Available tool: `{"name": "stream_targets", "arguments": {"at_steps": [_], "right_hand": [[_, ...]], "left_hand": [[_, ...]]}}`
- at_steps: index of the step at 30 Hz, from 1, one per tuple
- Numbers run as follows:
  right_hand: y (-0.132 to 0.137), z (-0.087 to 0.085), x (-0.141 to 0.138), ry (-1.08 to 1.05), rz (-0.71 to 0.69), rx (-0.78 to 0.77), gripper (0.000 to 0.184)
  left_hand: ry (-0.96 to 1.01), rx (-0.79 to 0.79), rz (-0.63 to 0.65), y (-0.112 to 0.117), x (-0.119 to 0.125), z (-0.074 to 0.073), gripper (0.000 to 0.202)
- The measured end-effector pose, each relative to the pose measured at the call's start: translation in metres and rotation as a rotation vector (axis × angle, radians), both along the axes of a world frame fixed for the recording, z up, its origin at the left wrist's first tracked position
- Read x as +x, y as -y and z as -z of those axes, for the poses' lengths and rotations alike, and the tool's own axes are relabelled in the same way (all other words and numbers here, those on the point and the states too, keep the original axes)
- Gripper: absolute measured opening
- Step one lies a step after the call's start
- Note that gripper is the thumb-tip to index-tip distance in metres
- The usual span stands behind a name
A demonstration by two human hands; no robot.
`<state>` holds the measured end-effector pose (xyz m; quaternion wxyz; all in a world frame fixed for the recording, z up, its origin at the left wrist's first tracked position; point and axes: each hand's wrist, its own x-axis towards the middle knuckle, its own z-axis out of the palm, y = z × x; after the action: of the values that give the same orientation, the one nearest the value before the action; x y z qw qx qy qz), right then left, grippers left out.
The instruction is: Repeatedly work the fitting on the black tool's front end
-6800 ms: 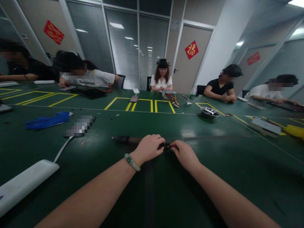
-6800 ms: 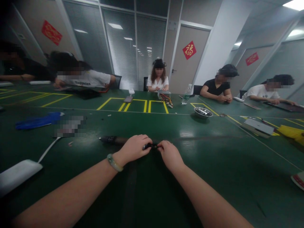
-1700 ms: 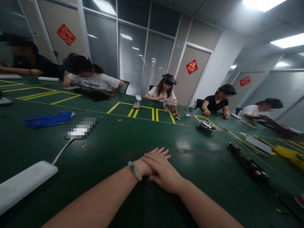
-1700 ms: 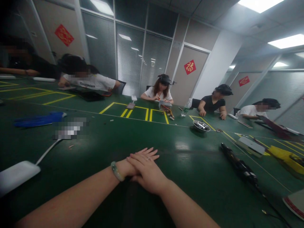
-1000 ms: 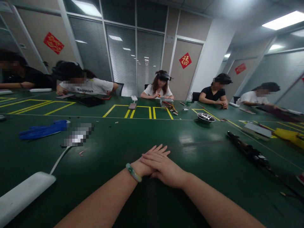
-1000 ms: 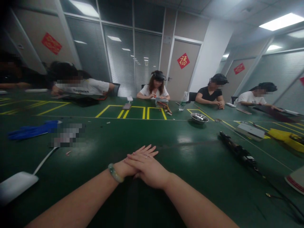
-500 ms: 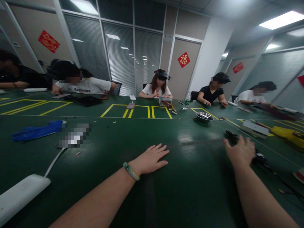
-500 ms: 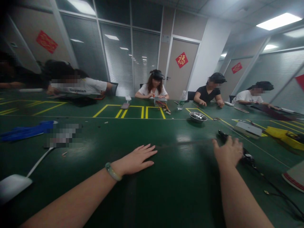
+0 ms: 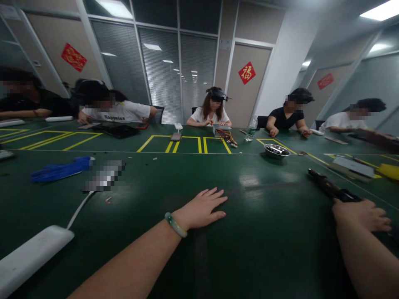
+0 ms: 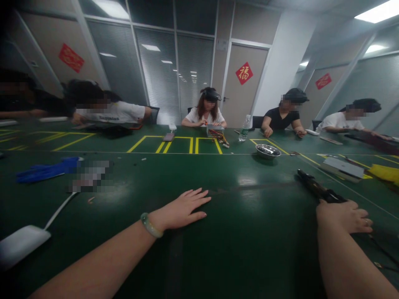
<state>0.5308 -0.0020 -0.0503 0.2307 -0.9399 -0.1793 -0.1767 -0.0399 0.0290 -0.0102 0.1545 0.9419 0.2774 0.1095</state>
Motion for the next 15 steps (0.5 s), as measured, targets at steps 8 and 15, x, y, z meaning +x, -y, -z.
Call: {"name": "stream_targets", "arguments": {"at_steps": [8,15], "right_hand": [[-0.008,0.008,0.025,-0.128,0.063,0.214,0.105],[-0.009,0.004,0.037,-0.051,-0.032,0.144,0.081]], "left_hand": [[0.012,0.02,-0.021,0.0,0.001,0.001,0.063],[0.027,0.004,-0.039,0.0,0.002,0.001,0.075]]}}
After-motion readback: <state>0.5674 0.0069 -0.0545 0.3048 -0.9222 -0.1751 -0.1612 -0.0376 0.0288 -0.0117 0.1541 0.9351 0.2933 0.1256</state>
